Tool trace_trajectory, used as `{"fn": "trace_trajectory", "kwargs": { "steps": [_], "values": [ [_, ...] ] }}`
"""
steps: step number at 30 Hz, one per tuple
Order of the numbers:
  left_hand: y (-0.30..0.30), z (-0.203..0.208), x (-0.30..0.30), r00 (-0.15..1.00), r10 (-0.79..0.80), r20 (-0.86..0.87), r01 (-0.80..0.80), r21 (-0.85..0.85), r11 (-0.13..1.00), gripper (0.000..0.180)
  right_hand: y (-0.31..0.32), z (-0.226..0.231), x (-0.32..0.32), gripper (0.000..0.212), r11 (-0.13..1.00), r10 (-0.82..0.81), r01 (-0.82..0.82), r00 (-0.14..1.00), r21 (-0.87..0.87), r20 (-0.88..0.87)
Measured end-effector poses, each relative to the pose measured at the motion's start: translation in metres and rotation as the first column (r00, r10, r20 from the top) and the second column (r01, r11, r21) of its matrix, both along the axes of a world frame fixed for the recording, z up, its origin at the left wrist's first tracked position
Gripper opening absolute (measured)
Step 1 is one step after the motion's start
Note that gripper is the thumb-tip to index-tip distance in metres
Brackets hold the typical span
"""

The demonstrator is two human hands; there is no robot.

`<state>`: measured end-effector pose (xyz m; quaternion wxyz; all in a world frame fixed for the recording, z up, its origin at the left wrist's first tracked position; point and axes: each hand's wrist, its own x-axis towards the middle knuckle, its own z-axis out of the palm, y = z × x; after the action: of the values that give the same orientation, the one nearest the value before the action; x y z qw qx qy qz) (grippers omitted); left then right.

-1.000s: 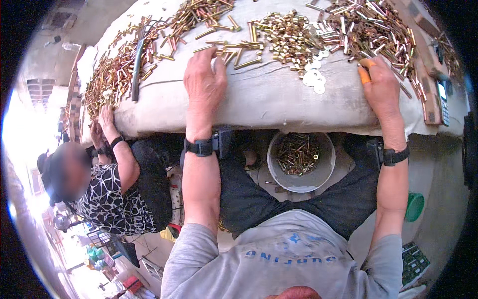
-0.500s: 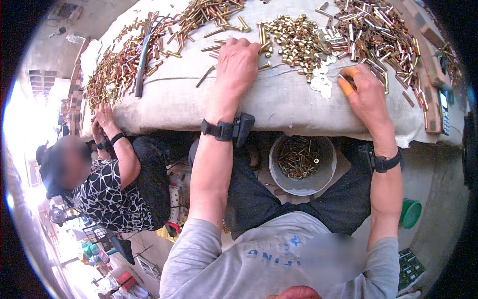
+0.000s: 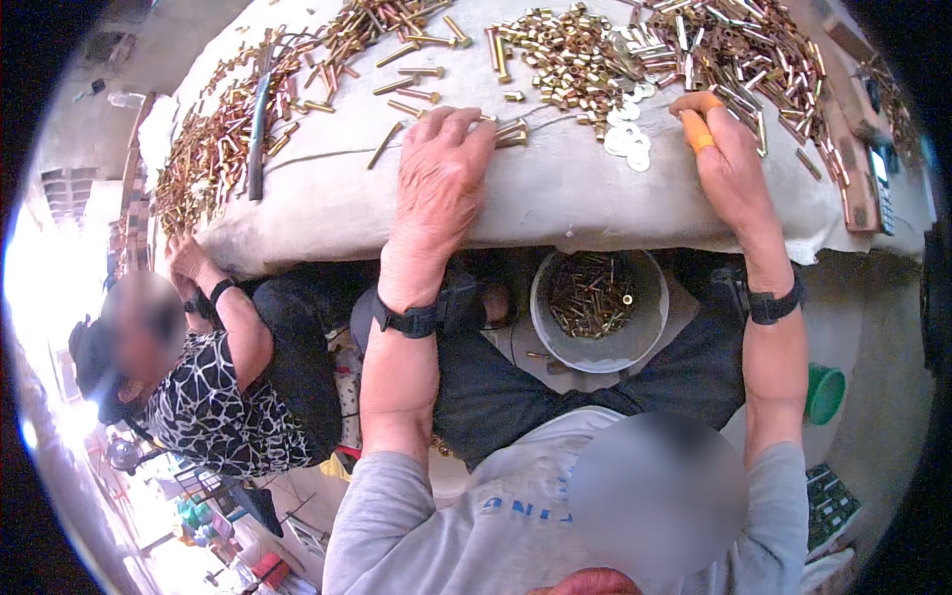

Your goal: Slide washers and sleeves onto long metal bolts in a repetitive manual assembly task.

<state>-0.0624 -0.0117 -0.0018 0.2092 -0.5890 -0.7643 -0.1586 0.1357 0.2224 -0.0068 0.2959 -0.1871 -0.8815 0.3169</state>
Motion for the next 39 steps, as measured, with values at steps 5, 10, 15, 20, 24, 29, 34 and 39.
{"fn": "trace_trajectory", "kwargs": {
  "steps": [5,10,15,20,24,29,34,39],
  "values": [
    [-0.004,0.009,0.015,0.999,0.050,0.023,-0.048,-0.063,0.997,0.029,-0.014,0.009,-0.002,0.022,0.995,-0.097,0.101,0.987,-0.024,0.129],
    [-0.005,0.013,0.035,0.940,-0.034,0.340,0.037,-0.001,0.999,0.021,-0.027,0.006,-0.010,0.028,0.998,-0.037,0.043,0.991,-0.048,0.132],
    [0.003,0.011,0.045,0.837,-0.138,0.530,0.105,0.092,0.990,0.016,-0.032,-0.011,-0.023,0.024,0.981,0.044,-0.068,0.990,0.183,0.135],
    [0.018,-0.004,0.043,0.778,-0.088,0.622,0.017,0.119,0.993,0.015,-0.027,-0.015,-0.026,0.021,0.993,0.029,-0.034,0.999,0.111,0.040],
    [0.022,-0.010,0.046,0.880,-0.096,0.466,0.070,0.072,0.995,0.016,-0.024,-0.010,-0.025,0.017,0.999,0.015,-0.016,1.000,0.038,0.019],
    [0.022,-0.005,0.051,0.892,-0.060,0.448,0.065,0.004,0.998,0.019,-0.024,0.005,-0.023,0.018,0.979,0.006,-0.016,0.999,-0.203,-0.051],
    [0.020,-0.005,0.053,0.802,-0.160,0.576,0.134,0.087,0.987,0.017,-0.036,0.015,-0.019,0.018,0.575,0.248,-0.307,0.949,-0.758,-0.195],
    [0.021,-0.005,0.054,0.740,-0.224,0.634,0.190,0.123,0.974,0.017,-0.043,0.010,-0.022,0.021,0.429,0.327,-0.322,0.926,-0.844,-0.187]
  ]
}}
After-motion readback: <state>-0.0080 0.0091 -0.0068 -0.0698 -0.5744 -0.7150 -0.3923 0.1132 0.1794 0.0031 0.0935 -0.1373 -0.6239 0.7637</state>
